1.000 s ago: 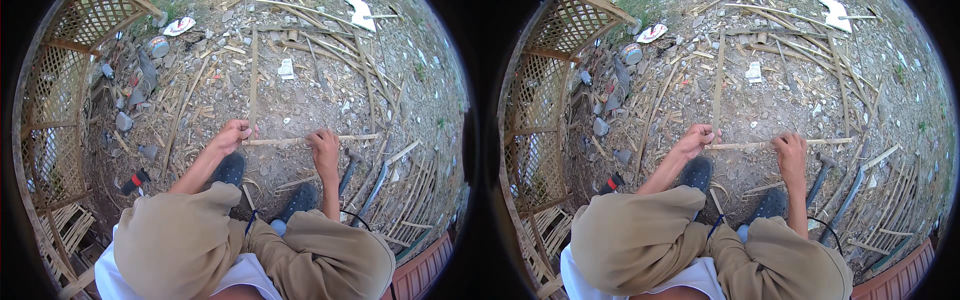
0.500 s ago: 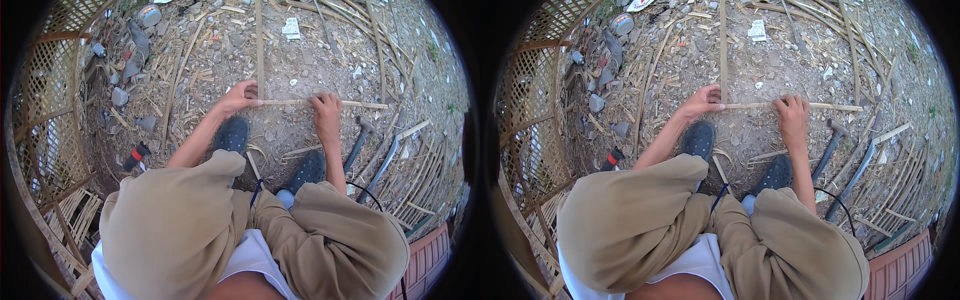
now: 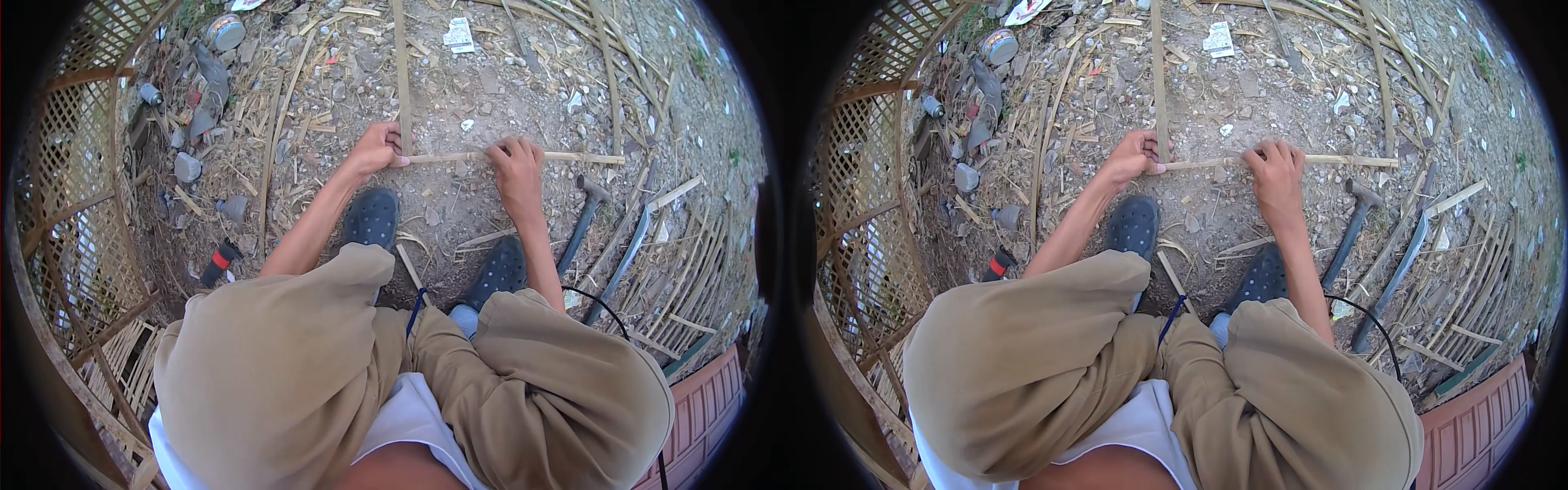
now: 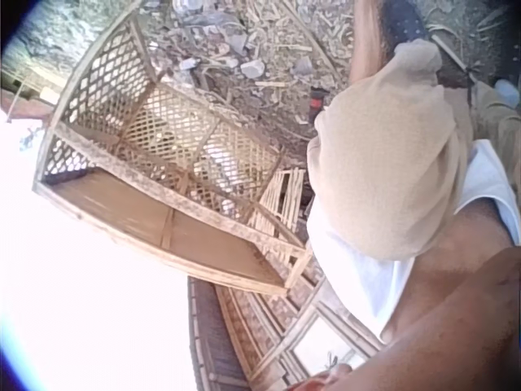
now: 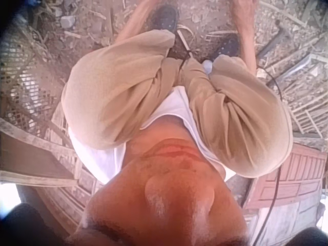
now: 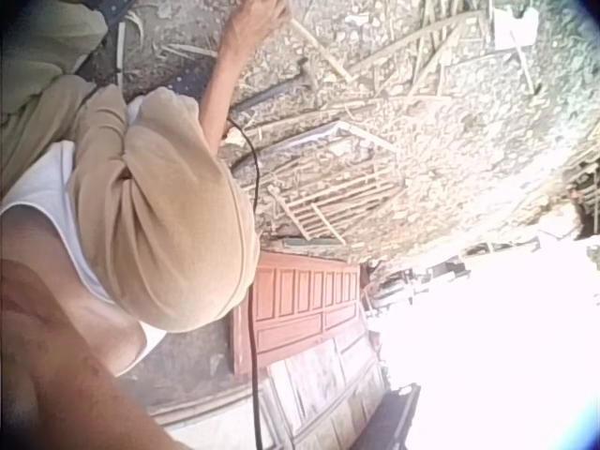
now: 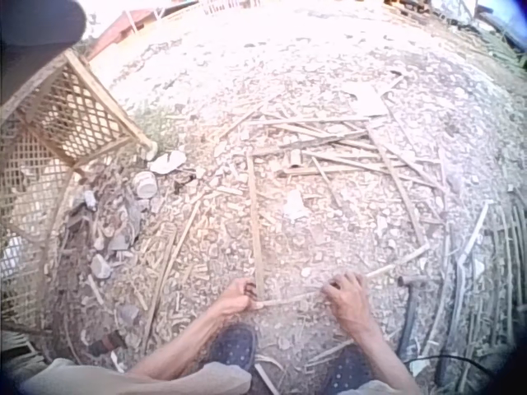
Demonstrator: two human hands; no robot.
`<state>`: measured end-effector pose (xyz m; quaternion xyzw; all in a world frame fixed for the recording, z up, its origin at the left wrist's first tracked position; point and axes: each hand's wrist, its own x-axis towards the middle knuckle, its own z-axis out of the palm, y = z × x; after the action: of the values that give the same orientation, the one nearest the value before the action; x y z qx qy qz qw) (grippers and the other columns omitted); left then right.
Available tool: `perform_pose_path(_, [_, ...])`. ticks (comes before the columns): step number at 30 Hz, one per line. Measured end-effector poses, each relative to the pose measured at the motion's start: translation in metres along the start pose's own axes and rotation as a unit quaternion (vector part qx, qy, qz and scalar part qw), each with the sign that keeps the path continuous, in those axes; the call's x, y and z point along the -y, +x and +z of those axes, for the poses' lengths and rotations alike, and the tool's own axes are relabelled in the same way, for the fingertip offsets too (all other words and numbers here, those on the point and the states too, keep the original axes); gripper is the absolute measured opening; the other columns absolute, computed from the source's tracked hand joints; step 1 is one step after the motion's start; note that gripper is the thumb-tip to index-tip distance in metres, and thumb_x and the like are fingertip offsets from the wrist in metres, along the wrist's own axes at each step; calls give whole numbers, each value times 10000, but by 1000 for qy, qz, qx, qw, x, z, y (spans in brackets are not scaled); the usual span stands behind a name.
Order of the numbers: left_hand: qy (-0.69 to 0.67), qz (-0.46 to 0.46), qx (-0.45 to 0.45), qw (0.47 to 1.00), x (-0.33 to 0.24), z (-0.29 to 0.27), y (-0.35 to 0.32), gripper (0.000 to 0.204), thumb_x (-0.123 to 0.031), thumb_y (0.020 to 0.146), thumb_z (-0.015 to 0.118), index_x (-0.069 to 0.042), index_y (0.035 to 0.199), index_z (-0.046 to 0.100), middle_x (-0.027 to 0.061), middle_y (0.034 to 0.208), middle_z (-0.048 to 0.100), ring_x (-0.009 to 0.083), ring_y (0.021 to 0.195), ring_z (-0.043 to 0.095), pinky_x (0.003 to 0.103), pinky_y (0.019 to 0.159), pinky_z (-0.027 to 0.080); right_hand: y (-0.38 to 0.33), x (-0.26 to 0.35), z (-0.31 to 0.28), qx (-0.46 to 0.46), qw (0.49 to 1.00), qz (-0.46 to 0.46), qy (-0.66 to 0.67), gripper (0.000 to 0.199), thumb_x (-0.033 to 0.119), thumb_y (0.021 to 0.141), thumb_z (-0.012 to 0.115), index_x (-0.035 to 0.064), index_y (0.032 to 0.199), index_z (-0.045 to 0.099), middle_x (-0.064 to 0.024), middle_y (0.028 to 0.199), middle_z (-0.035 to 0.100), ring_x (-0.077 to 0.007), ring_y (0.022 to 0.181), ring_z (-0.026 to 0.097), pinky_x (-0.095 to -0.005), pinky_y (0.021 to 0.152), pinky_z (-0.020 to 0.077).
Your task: The person constructs a small rectangular frame by hammering nails into thin strips of bamboo while sitting on the ground.
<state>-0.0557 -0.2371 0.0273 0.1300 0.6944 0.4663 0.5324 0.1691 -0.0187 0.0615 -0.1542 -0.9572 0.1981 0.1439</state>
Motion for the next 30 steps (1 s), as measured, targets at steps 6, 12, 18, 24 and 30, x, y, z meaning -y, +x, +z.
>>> perform_pose_path(6, [-23, -3, 10, 1000, 0, -9, -6, 493, 163, 737, 704, 7, 1204, 711, 49, 1012, 734, 161, 905, 707, 321, 863, 607, -6, 11, -7, 9, 999, -9, 34, 243, -27, 863, 648, 123, 1030, 740, -59, 1056, 666, -298, 1064, 616, -468, 978, 452])
perform_pose_path(12, [3, 56, 17, 998, -6, -1, 6, 493, 152, 760, 763, 18, 1231, 705, 63, 1050, 754, 157, 943, 722, 310, 879, 612, -11, -4, 1, -8, 998, 21, 67, 285, -86, 804, 661, 73, 1030, 731, -95, 1062, 664, -334, 1046, 610, -460, 921, 502])
perform_pose_path(18, [85, 101, 26, 991, -12, 29, 14, 484, 73, 807, 840, 45, 1264, 680, 108, 1033, 726, 211, 960, 737, 353, 850, 620, -8, -36, -14, -2, 996, 36, 83, 256, -95, 808, 669, 44, 1014, 729, -109, 1020, 667, -340, 1013, 611, -456, 893, 514])
perform_pose_path(24, [397, 292, -199, 847, -23, 41, -13, 377, -41, 815, 880, -41, 1165, 739, 100, 931, 680, 299, 917, 729, 397, 854, 596, -16, -40, -4, -15, 995, 41, 84, 234, -92, 817, 685, 34, 1010, 725, -120, 1028, 659, -344, 1005, 607, -462, 880, 509])
perform_pose_path(30, [337, 184, -92, 919, -9, 34, 6, 186, -47, 788, 887, -10, 870, 724, 119, 922, 687, 313, 914, 691, 435, 832, 541, -16, -42, 3, -31, 994, 43, 98, 227, -93, 815, 685, 31, 1003, 718, -123, 1037, 652, -346, 1015, 602, -464, 897, 505])
